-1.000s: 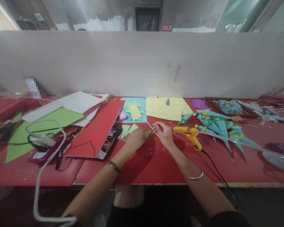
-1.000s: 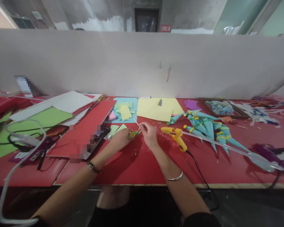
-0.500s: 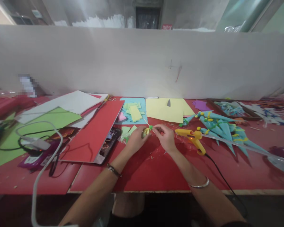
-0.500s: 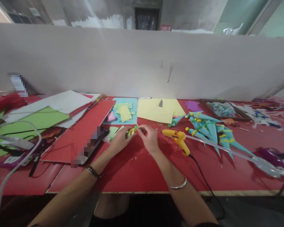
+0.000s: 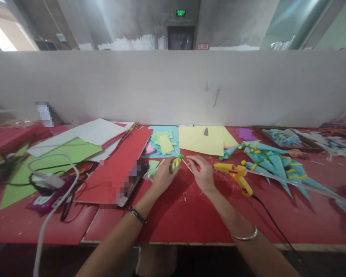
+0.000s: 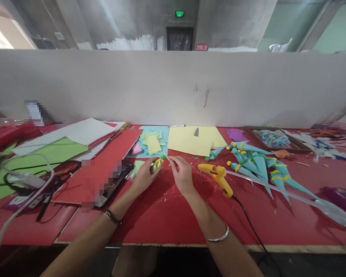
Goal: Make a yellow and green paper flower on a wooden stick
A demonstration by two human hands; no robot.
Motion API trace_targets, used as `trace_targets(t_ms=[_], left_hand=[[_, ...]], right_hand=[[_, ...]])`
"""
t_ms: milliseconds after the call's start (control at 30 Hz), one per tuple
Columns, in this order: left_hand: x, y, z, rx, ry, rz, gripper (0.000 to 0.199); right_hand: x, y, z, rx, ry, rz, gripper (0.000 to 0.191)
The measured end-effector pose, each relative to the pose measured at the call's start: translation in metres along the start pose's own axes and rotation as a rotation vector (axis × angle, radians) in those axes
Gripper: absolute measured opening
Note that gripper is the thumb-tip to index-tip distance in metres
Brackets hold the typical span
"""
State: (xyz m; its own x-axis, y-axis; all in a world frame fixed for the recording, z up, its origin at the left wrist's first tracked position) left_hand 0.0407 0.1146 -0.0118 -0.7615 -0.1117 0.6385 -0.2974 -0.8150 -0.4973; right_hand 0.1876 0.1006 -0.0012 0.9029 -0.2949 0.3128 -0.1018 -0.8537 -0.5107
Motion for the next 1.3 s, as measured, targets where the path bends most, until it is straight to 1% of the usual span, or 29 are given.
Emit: trace_targets(t_ms=[100, 167, 267, 333, 433, 567, 667, 767, 833, 933, 1033, 1167, 1300], left_hand=[[-0.002, 0.001, -0.002, 0.011, 0.025, 0.012, 0.035], [-0.003, 0.001, -0.005, 0.034, 0.048, 0.029, 0.038], [-0.003, 0.002, -0.006, 0.055, 0.067, 0.051, 0.043], [-0.003, 0.002, -0.005, 0.053, 0.075, 0.06, 0.044], [-0.002, 0.001, -0.001, 0.042, 0.079, 0.07, 0.039], [0.002, 0.003, 0.004, 0.047, 0.056, 0.063, 0.033], [0.004, 0.005, 0.006, 0.059, 0.015, 0.078, 0.034], [0.005, 0.006, 0.008, 0.061, -0.019, 0.107, 0.032], [0.004, 0.005, 0.009, 0.059, -0.004, 0.117, 0.033], [0.002, 0.004, 0.01, 0.066, 0.026, 0.124, 0.034], [0.0, 0.004, 0.008, 0.085, 0.021, 0.104, 0.032], [-0.002, 0.005, 0.006, 0.126, 0.045, 0.035, 0.027], [-0.002, 0.006, 0.01, 0.113, 0.114, -0.03, 0.02]], right_hand=[[0.0, 0.0, 0.003, -0.026, -0.03, -0.026, 0.022], [0.0, 0.0, 0.003, -0.045, -0.012, -0.039, 0.022], [0.001, -0.001, 0.001, -0.004, 0.049, 0.01, 0.02], [0.002, -0.002, 0.0, 0.021, 0.055, 0.053, 0.022], [0.003, -0.002, 0.003, -0.01, -0.002, 0.06, 0.026], [0.001, -0.001, 0.006, -0.098, -0.083, 0.006, 0.024], [0.001, 0.0, 0.002, -0.034, -0.021, 0.028, 0.019], [0.003, -0.001, -0.001, 0.036, 0.012, 0.052, 0.02], [0.002, -0.001, -0.001, 0.024, -0.017, 0.041, 0.022], [0.001, 0.001, 0.001, -0.033, -0.074, 0.007, 0.021], [0.0, 0.002, 0.0, -0.064, -0.065, 0.0, 0.019], [0.002, 0.002, -0.003, -0.02, -0.023, 0.067, 0.013], [0.003, 0.002, -0.003, -0.006, -0.112, 0.046, 0.017]])
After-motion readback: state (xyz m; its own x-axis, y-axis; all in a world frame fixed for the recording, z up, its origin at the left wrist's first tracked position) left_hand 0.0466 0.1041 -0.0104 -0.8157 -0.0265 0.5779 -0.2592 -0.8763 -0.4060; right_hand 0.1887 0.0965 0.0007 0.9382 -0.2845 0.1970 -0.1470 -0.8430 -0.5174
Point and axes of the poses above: each hand's wrist, its own y-axis away from the middle knuckle, its own x-axis out of the back of the hand, z = x × y, the point moved 3 cm from there along -y, towards the middle knuckle, and after that the axes turned 9 degrees about -x, right-handed, at the moved point
